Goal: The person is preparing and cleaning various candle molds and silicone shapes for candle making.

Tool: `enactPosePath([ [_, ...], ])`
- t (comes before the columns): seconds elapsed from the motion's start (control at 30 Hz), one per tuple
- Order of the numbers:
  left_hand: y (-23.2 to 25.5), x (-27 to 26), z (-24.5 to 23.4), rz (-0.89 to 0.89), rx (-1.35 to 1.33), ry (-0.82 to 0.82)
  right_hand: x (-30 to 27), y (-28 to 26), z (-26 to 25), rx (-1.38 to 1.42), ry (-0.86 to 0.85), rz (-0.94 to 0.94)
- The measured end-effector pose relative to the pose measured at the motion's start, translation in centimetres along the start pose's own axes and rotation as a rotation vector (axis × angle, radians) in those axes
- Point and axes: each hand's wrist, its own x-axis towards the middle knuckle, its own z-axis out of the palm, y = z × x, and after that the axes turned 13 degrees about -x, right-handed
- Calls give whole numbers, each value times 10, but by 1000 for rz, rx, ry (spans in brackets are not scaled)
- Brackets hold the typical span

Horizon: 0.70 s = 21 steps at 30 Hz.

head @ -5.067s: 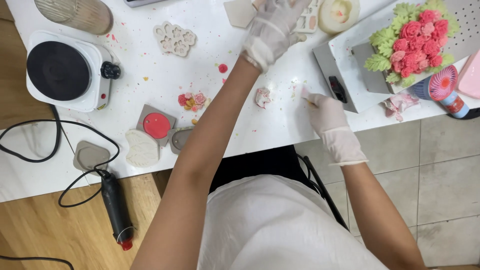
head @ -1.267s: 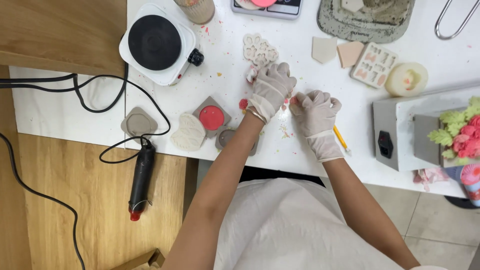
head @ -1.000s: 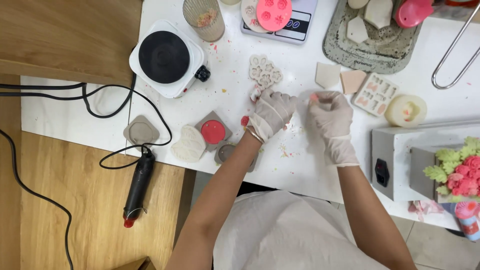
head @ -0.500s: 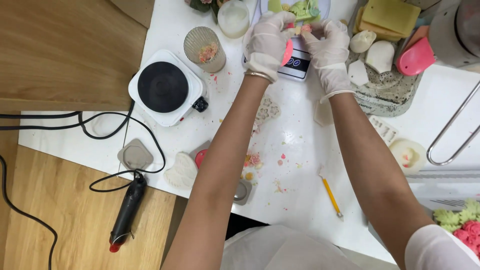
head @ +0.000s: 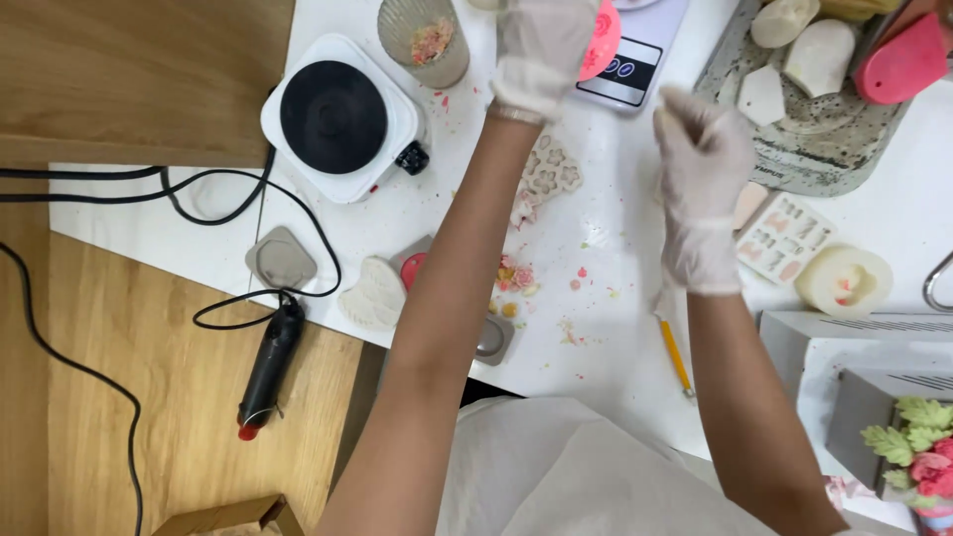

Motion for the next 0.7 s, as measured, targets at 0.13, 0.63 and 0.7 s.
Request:
enactPosePath([
  [0.13, 122, -67, -129, -132, -185, -128, -100, -35, 5, -72, -412, 366],
  [0.63, 72, -229, -162, -219, 161, -605, -174, -25, 37, -71, -485, 296],
  [0.7, 69, -230, -161, -219, 211, -613, -169, -25, 31, 26, -422, 350],
])
